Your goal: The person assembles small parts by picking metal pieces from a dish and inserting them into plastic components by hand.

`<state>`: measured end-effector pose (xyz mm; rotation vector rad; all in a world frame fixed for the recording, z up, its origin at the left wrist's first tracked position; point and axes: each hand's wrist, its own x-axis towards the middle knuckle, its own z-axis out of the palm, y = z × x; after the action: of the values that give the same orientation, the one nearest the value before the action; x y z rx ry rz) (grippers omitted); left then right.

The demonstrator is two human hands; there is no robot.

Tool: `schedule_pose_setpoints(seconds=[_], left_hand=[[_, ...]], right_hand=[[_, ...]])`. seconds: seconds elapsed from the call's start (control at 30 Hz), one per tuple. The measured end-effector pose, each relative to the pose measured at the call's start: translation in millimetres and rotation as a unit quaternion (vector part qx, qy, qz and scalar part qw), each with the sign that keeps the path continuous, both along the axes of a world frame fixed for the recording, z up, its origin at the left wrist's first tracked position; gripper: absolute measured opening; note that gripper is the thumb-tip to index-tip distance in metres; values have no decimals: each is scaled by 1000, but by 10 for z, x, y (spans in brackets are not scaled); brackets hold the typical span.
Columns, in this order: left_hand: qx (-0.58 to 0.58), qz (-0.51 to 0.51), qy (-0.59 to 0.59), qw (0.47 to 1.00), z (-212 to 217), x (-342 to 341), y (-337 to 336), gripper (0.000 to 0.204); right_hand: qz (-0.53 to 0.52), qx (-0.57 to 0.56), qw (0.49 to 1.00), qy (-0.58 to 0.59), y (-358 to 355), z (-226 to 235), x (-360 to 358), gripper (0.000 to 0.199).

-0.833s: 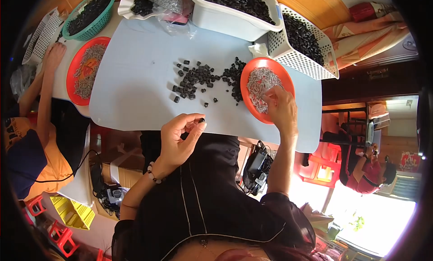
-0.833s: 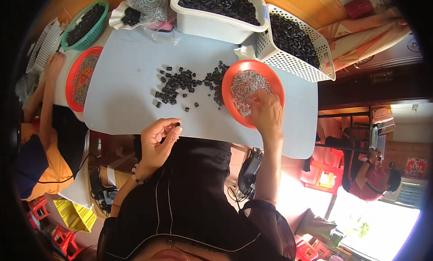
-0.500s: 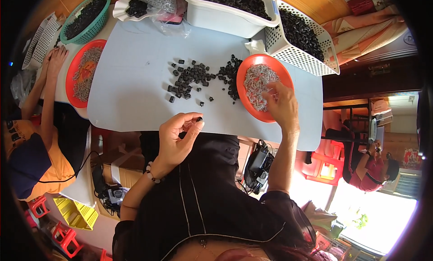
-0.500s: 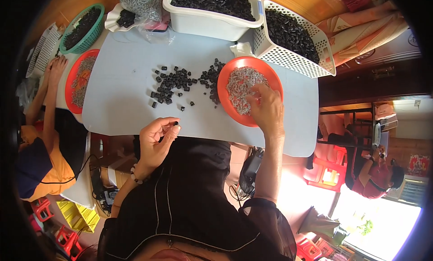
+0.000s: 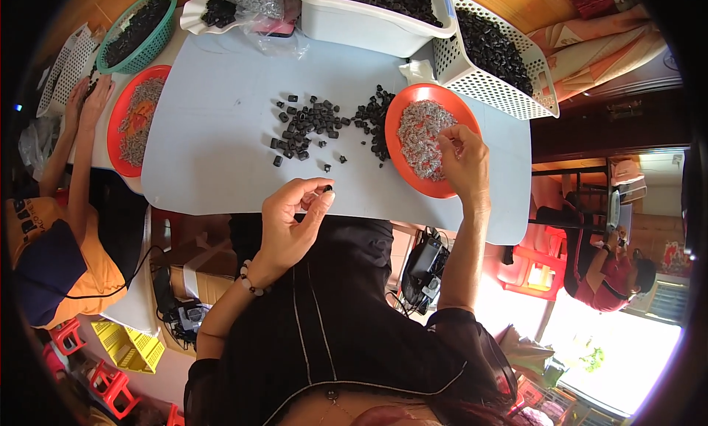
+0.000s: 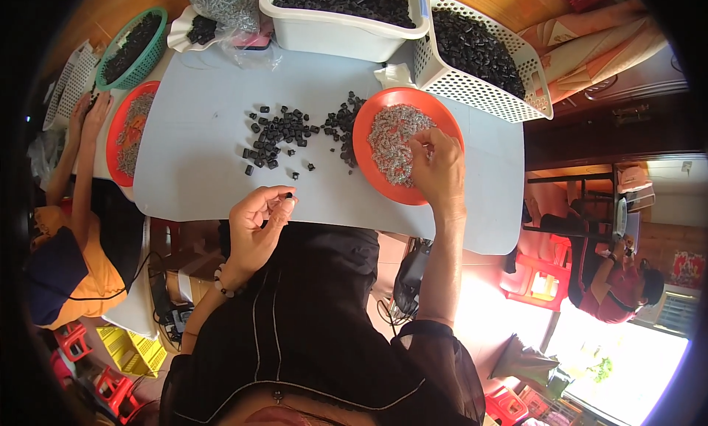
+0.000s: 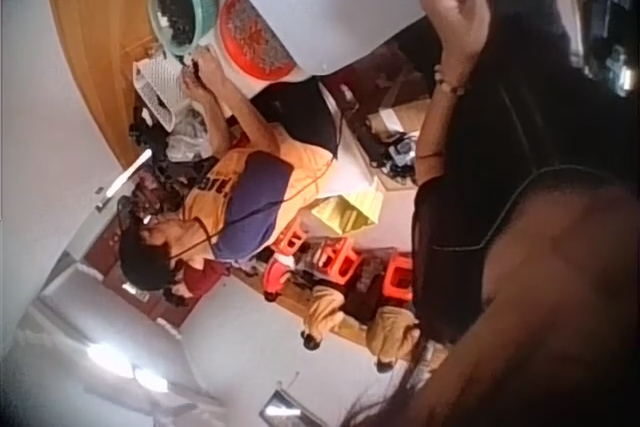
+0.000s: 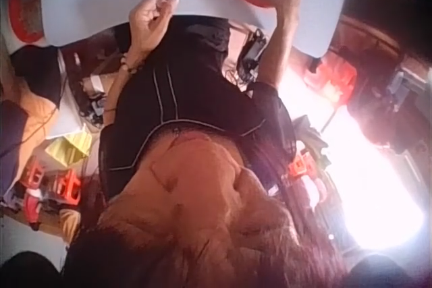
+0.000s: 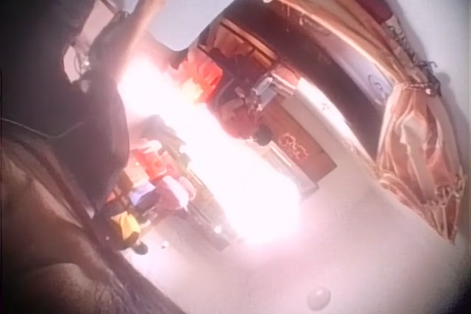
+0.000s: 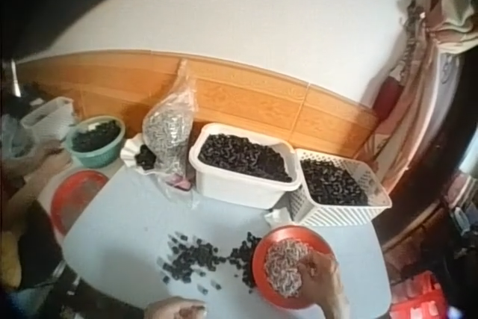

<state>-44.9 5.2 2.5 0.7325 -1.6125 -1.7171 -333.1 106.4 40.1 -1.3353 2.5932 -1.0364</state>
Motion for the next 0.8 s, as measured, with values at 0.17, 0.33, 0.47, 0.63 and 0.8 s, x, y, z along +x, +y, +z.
schedule_pose_setpoints(seconds=[0.17,0.33,0.47,0.63,0.8], left_hand=[[50,-2,38,998,60,-46,5,20],[67,-15,57,996,167,-95,47,21],[-4,-11,36,999,177,-107,66,16],[-36,-14,30,999,167,-33,48,13],[-63,2,28,998,147,50,24,10]], right_hand=[[-17,-35,977,-211,40,212,123,10],[145,-77,926,-341,35,298,465,10],[208,-16,918,-337,-5,350,789,8],[252,3,941,-227,-138,406,1053,4],[275,57,942,-183,-217,474,1132,6]])
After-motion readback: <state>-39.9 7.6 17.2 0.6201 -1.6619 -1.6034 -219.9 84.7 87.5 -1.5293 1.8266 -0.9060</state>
